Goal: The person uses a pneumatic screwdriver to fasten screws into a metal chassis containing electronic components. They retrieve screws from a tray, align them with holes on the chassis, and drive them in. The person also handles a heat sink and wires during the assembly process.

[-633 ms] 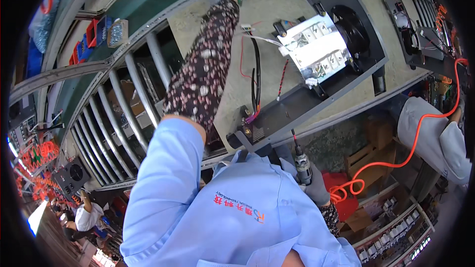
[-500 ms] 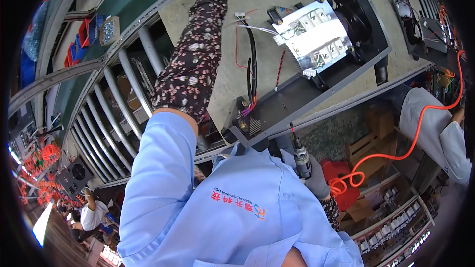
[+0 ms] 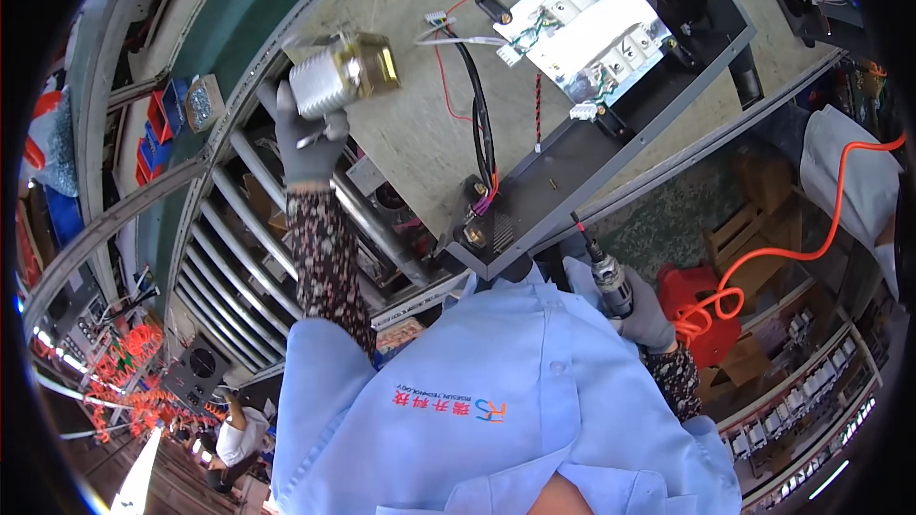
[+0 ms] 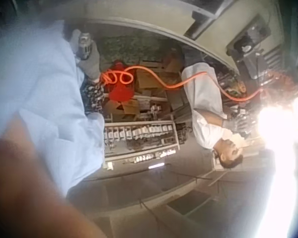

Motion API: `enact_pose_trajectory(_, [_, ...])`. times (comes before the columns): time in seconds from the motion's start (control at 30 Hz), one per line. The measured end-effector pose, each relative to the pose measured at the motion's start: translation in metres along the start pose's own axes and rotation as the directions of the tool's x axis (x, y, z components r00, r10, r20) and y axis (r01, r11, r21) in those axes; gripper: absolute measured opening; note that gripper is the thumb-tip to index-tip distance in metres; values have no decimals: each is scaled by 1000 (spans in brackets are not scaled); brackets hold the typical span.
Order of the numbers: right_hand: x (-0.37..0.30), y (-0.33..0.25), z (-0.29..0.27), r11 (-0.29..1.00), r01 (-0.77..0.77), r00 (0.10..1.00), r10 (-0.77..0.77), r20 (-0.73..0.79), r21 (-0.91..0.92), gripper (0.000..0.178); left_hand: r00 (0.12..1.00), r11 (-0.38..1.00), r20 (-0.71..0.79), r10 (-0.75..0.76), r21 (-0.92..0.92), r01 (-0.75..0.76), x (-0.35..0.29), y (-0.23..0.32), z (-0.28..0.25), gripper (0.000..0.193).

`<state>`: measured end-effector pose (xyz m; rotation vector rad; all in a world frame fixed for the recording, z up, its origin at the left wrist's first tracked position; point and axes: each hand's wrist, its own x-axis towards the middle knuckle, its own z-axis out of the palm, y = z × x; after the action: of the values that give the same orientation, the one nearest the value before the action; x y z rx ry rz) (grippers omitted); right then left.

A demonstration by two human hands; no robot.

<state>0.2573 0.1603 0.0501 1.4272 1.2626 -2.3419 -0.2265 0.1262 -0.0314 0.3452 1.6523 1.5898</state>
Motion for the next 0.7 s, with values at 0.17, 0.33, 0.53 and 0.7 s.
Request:
enact_pose_trajectory(0.17, [1, 4, -11, 997, 24, 999, -22, 23, -69, 76, 870, 767, 443, -216, -474, 432, -76, 17, 45, 58])
enact_pose_trajectory(0.33, [-1, 1, -7, 999, -44, 999, 44, 4, 2, 76, 754, 813, 579, -310, -249, 526, -77, -1, 102, 59])
enact_pose_trajectory(0.53, [1, 9, -4, 999, -14, 1000, 13, -17, -39, 76, 600, 839, 667, -441, 69, 540, -52, -33, 112, 58])
enact_pose_trajectory(0.7, [3, 12, -3, 998, 24, 999, -26, -23, -62, 76, 563, 802, 638, -525, 149, 578, -48, -64, 103, 56])
